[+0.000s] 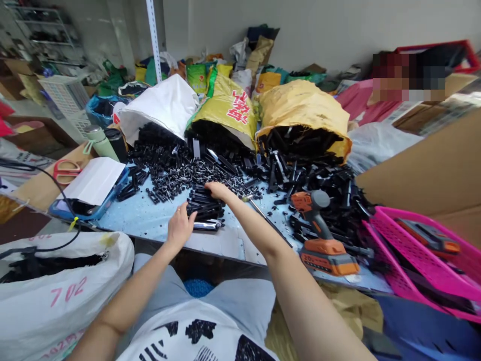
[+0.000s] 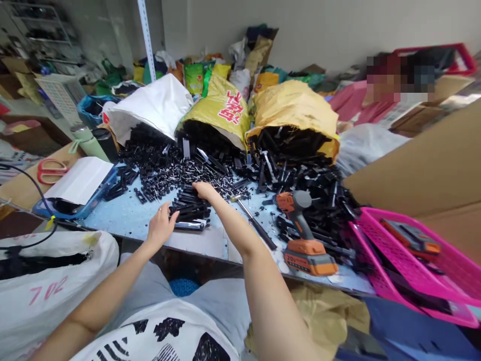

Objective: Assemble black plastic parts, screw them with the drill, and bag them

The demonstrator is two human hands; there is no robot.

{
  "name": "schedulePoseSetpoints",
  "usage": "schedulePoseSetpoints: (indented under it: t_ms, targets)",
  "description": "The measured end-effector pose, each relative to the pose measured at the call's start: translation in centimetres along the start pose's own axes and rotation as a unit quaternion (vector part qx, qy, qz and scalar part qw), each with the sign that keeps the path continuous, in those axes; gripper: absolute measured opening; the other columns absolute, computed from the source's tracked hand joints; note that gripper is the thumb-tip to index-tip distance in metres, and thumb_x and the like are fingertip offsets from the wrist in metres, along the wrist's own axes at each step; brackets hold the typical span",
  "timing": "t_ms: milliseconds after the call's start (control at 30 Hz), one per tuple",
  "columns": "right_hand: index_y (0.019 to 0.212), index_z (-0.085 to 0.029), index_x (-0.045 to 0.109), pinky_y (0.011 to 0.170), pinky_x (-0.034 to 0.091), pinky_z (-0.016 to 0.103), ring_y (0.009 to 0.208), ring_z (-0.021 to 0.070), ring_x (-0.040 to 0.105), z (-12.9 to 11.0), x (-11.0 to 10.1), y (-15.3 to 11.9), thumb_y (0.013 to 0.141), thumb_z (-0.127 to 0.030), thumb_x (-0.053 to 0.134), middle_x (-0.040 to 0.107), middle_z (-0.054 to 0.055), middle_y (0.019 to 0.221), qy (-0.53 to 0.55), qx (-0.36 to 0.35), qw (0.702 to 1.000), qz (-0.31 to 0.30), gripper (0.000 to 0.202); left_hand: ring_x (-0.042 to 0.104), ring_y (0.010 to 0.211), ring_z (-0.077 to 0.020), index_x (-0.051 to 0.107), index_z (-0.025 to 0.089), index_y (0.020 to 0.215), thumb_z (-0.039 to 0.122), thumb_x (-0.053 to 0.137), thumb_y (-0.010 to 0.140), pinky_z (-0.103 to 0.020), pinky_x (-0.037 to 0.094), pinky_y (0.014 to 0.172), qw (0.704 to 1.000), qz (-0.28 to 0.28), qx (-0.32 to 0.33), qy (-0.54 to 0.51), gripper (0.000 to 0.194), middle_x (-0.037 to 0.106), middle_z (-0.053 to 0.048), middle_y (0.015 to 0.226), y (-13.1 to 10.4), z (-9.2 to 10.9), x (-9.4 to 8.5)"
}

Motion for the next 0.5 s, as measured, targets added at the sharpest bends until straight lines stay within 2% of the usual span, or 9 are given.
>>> schedulePoseSetpoints:
  t_ms: [33, 67, 133, 167, 200, 267, 333, 400, 500]
  targets:
    - [0.111, -0.012, 0.060, 0.087, 0.042, 0.027, 0.102, 0.0215, 0.057, 0.2, -0.1, 0.4, 0.073, -0.004, 0.058, 0.063, 0.012, 0.110, 0.002, -0.010, 1.000, -0.012, 0.039, 0.064, 0.089, -0.0252, 0.054, 0.017, 0.110, 0.045, 0.055, 0.084, -0.038, 0.050, 0.082, 0.994, -0.043, -0.059, -0.082, 0.038, 0.064, -0.012, 0.095, -1.2, -0.5, 0.5]
    - [0.112, -0.011, 0.059, 0.085, 0.042, 0.026, 0.100, 0.0206, 0.058, 0.5, -0.3, 0.7, 0.071, -0.005, 0.060, 0.064, 0.011, 0.109, 0.004, -0.019, 1.000, -0.023, 0.041, 0.066, 0.082, -0.0240, 0.055, 0.017, 0.106, 0.049, 0.056, 0.082, -0.038, 0.052, 0.078, 0.969, -0.110, -0.131, -0.176, 0.040, 0.064, -0.011, 0.089, -2.7, -1.0, 1.4]
    - [0.113, -0.013, 0.059, 0.082, 0.044, 0.023, 0.095, 0.0183, 0.060, 1.1, -0.9, 0.9, 0.070, -0.011, 0.066, 0.065, 0.008, 0.107, 0.015, -0.041, 0.998, -0.049, 0.044, 0.067, 0.075, -0.0231, 0.054, 0.016, 0.102, 0.056, 0.058, 0.079, -0.039, 0.054, 0.073, 0.857, -0.237, -0.281, -0.360, 0.046, 0.063, -0.011, 0.087, -5.7, -1.2, 3.7]
    - [0.115, -0.014, 0.058, 0.081, 0.045, 0.023, 0.094, 0.0179, 0.060, 1.4, -1.0, 1.1, 0.068, -0.018, 0.070, 0.065, 0.007, 0.107, 0.028, -0.049, 0.996, -0.071, 0.049, 0.067, 0.077, -0.0237, 0.053, 0.015, 0.103, 0.057, 0.059, 0.077, -0.040, 0.054, 0.073, 0.793, -0.261, -0.343, -0.431, 0.050, 0.063, -0.012, 0.090, -6.7, -1.1, 4.6]
    - [0.118, -0.015, 0.057, 0.081, 0.046, 0.024, 0.094, 0.0184, 0.061, 1.6, -1.1, 1.2, 0.065, -0.026, 0.074, 0.064, 0.007, 0.109, 0.048, -0.049, 0.993, -0.098, 0.056, 0.067, 0.083, -0.0245, 0.052, 0.014, 0.104, 0.058, 0.060, 0.077, -0.040, 0.054, 0.075, 0.742, -0.250, -0.390, -0.485, 0.051, 0.062, -0.014, 0.096, -7.1, -0.8, 5.2]
    - [0.126, -0.015, 0.053, 0.086, 0.047, 0.028, 0.101, 0.0220, 0.060, 1.9, -0.6, 1.5, 0.059, -0.044, 0.078, 0.061, 0.010, 0.118, 0.099, -0.023, 0.982, -0.156, 0.077, 0.064, 0.097, -0.0244, 0.053, 0.014, 0.105, 0.055, 0.058, 0.080, -0.037, 0.053, 0.080, 0.692, -0.162, -0.448, -0.542, 0.048, 0.059, -0.017, 0.106, -6.4, -0.5, 6.0]
    - [0.132, -0.015, 0.049, 0.095, 0.044, 0.033, 0.114, 0.0268, 0.054, 1.8, 0.6, 1.5, 0.057, -0.058, 0.075, 0.054, 0.013, 0.129, 0.144, 0.017, 0.966, -0.214, 0.091, 0.062, 0.102, -0.0232, 0.055, 0.017, 0.108, 0.050, 0.057, 0.083, -0.035, 0.052, 0.083, 0.677, -0.076, -0.466, -0.565, 0.042, 0.060, -0.015, 0.110, -5.0, -0.1, 6.5]
    - [0.134, -0.015, 0.047, 0.102, 0.038, 0.036, 0.124, 0.0293, 0.046, 1.5, 2.1, 0.9, 0.058, -0.066, 0.070, 0.047, 0.014, 0.137, 0.171, 0.037, 0.952, -0.252, 0.094, 0.063, 0.101, -0.0227, 0.057, 0.019, 0.111, 0.047, 0.062, 0.081, -0.035, 0.052, 0.082, 0.669, -0.037, -0.463, -0.581, 0.041, 0.062, -0.012, 0.110, -3.9, 0.5, 7.2]
    - [0.137, -0.014, 0.043, 0.107, 0.034, 0.038, 0.131, 0.0309, 0.037, 1.2, 3.7, -0.6, 0.058, -0.068, 0.069, 0.038, 0.016, 0.144, 0.211, 0.047, 0.943, -0.254, 0.099, 0.065, 0.094, -0.0220, 0.056, 0.018, 0.111, 0.040, 0.075, 0.070, -0.032, 0.054, 0.076, 0.675, 0.031, -0.451, -0.584, 0.051, 0.064, -0.011, 0.109, -3.9, 0.6, 7.7]
Point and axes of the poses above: each hand's wrist, its own y-axis towards the middle knuckle, its own x-axis out of the palm, z = x × y, the point moved 5 cm from there along y, towards the middle knuckle
